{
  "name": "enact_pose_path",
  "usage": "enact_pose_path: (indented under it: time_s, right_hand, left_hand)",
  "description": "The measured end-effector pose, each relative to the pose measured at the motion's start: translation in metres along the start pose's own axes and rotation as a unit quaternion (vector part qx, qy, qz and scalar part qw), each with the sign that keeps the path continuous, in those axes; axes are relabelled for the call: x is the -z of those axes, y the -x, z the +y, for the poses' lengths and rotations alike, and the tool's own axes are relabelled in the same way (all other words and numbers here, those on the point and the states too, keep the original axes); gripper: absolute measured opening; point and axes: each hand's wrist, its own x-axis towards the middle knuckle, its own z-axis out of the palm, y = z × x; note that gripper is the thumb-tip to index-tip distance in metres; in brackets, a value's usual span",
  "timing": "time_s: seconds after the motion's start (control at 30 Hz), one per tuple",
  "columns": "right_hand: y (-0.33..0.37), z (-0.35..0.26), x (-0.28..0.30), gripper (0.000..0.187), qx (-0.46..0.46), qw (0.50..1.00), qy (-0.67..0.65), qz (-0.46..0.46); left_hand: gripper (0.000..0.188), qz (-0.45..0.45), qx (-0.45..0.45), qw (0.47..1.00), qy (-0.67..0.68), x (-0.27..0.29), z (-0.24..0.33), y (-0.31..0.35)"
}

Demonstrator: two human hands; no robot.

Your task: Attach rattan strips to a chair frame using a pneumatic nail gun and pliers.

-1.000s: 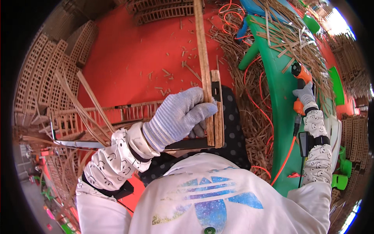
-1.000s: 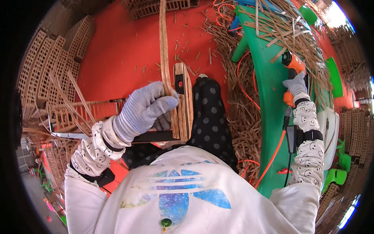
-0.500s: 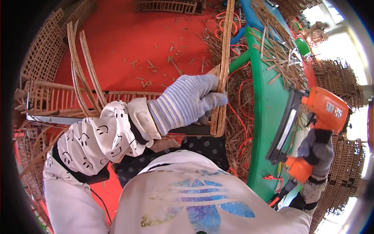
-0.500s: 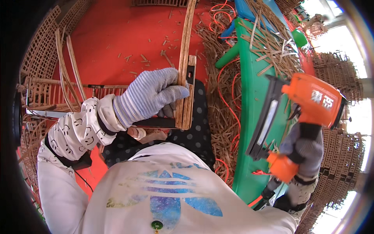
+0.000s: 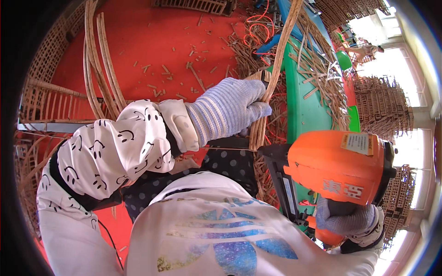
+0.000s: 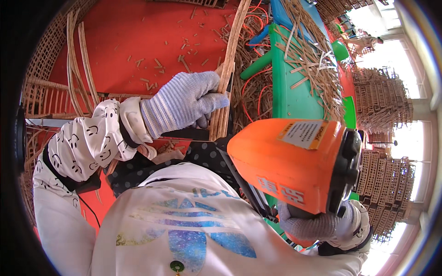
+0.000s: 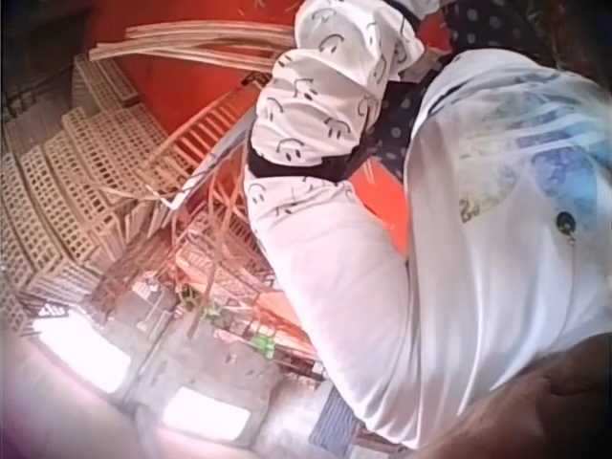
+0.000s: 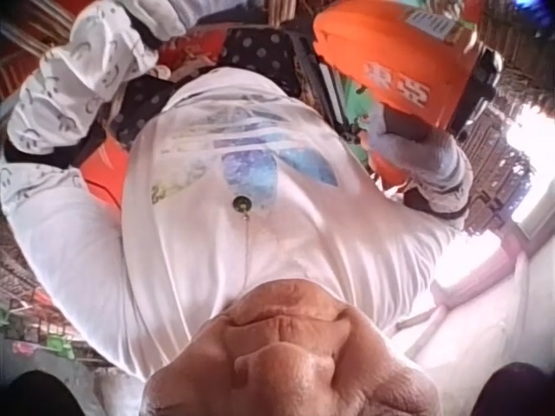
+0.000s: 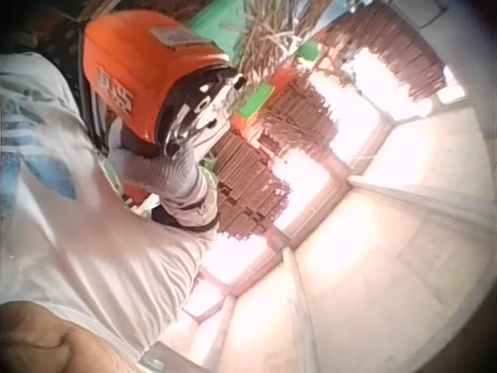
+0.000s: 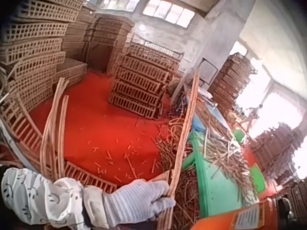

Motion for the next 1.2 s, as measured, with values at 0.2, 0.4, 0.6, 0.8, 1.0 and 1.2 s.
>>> enact_pose_path:
  time_s: [0.2,0.4,0.6,0.8,1.0,1.2]
  right_hand:
    - [-0.005,0.003,0.001,0.052,-0.014,0.999,0.032,0.000]
    - [-0.011,0.003,0.002,0.042,-0.016,0.999,0.046,0.007]
    - [-0.015,0.002,0.004,0.032,-0.025,0.997,0.075,-0.006]
    - [-0.017,-0.007,0.010,0.026,-0.078,0.995,-0.039,-0.044]
    - [-0.016,-0.035,0.003,0.028,-0.031,0.997,0.067,-0.027]
    - [-0.028,-0.056,-0.013,0.042,-0.031,0.998,-0.016,0.059]
  left_hand:
    - [0.024,0.009,-0.044,0.998,-0.040,0.001,-0.004,-0.002]
    - [0.024,0.007,-0.044,0.998,-0.036,0.001,-0.003,-0.001]
    - [0.024,0.005,-0.044,0.998,-0.039,0.002,-0.003,0.000]
    - [0.023,-0.001,-0.024,0.998,-0.051,0.003,-0.003,-0.003]
    - [0.024,-0.002,-0.008,0.998,-0.065,0.006,-0.003,-0.009]
    - [0.026,-0.009,-0.045,0.996,-0.075,0.008,-0.005,-0.012]
